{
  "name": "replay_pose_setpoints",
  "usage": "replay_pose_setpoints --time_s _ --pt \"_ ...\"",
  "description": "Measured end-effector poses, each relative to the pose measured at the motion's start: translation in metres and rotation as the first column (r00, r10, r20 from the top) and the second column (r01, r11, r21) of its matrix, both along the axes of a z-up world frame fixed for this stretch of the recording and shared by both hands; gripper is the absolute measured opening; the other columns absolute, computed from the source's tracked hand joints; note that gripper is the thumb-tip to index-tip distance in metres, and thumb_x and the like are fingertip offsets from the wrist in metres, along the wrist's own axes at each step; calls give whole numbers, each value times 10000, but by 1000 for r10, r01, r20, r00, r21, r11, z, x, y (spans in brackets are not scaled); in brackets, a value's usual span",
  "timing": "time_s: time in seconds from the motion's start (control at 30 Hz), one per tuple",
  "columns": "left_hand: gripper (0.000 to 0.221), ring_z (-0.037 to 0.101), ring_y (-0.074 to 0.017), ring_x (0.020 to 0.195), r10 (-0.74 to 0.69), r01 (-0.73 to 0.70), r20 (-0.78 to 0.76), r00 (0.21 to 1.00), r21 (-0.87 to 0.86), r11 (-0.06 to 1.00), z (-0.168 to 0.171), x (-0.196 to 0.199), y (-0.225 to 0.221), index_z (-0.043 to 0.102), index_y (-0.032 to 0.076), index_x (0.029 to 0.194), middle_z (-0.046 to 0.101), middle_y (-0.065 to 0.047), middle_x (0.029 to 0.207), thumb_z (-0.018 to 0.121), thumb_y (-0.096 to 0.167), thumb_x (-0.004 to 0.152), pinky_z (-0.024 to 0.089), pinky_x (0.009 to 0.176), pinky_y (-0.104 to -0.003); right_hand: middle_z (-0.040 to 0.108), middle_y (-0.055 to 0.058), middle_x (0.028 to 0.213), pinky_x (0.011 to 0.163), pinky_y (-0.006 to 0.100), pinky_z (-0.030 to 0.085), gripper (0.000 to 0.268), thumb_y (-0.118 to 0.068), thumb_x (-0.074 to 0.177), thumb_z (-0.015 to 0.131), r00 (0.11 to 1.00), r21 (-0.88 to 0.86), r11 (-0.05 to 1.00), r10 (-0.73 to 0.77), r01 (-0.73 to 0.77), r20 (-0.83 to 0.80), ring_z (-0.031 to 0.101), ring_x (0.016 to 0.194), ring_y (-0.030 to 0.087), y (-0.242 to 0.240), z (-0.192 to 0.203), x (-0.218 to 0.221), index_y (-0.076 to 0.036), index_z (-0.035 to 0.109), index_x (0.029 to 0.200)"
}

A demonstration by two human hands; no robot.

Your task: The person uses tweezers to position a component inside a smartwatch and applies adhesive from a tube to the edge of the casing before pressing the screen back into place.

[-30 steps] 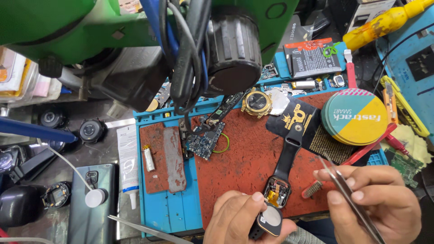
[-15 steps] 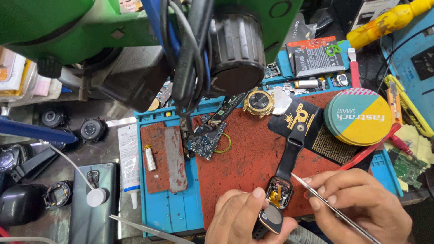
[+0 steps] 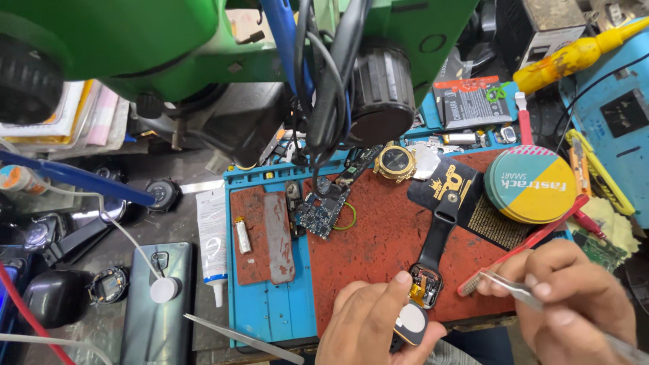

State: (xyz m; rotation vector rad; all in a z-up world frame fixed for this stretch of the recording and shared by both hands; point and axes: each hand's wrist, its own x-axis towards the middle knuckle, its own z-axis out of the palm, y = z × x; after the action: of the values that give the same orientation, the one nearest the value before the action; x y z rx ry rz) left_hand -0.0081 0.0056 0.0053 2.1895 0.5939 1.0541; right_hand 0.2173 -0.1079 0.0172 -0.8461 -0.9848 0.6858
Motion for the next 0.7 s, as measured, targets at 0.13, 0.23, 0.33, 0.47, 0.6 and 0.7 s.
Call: replay_pose_setpoints --time_s 0.13,0.23,0.33,0.47,0.6,0.7 --pt "782 690 -306 955 -32 32 -60 998 9 999 6 -2 3 573 50 1415 663 -128 1069 954 267 767 544 943 -462 482 172 992 891 603 515 180 -119 1038 584 969 22 997 71 -68 -237 614 921 374 -8 -9 23 51 613 1091" --pt "729 673 -311 953 -49 50 -86 995 16 999 11 -2 4 625 71 1381 652 -110 1097 942 248 749 537 916 -446 537 194 997 906 583 500 197 -102 1040 582 939 71 992 120 -102 -323 593 943 349 -12 -15 32 43 629 1164" --pt "653 678 -291 905 -38 39 -137 990 6 999 14 -1 0 691 100 1295 643 -86 1055 924 210 695 534 874 -445 498 180 1057 919 584 500 166 -109 1050 584 941 61 987 157 -146 -300 588 951 349 -19 -20 39 45 626 1096" --pt "561 674 -244 855 -12 18 -176 984 28 999 9 -3 -6 735 107 1259 632 -75 1025 876 171 720 545 856 -439 499 188 1124 964 598 484 234 -147 1055 578 926 78 975 220 -206 -308 567 984 344 -21 -27 45 64 670 1094" --pt "522 698 -234 926 32 -16 -152 988 105 994 -1 -3 -11 740 116 1280 638 -74 1063 831 189 771 553 900 -452 503 193 1165 1012 599 468 260 -181 1037 586 931 79 973 232 -219 -280 555 1066 345 -21 -23 48 59 673 1090" --pt "501 698 -245 952 31 -12 -151 988 127 992 -7 -4 -12 740 107 1298 649 -83 1096 813 231 819 553 912 -456 493 191 1163 1027 604 473 257 -196 1049 599 955 50 980 199 -193 -218 568 1134 365 -22 -21 50 49 670 1089"
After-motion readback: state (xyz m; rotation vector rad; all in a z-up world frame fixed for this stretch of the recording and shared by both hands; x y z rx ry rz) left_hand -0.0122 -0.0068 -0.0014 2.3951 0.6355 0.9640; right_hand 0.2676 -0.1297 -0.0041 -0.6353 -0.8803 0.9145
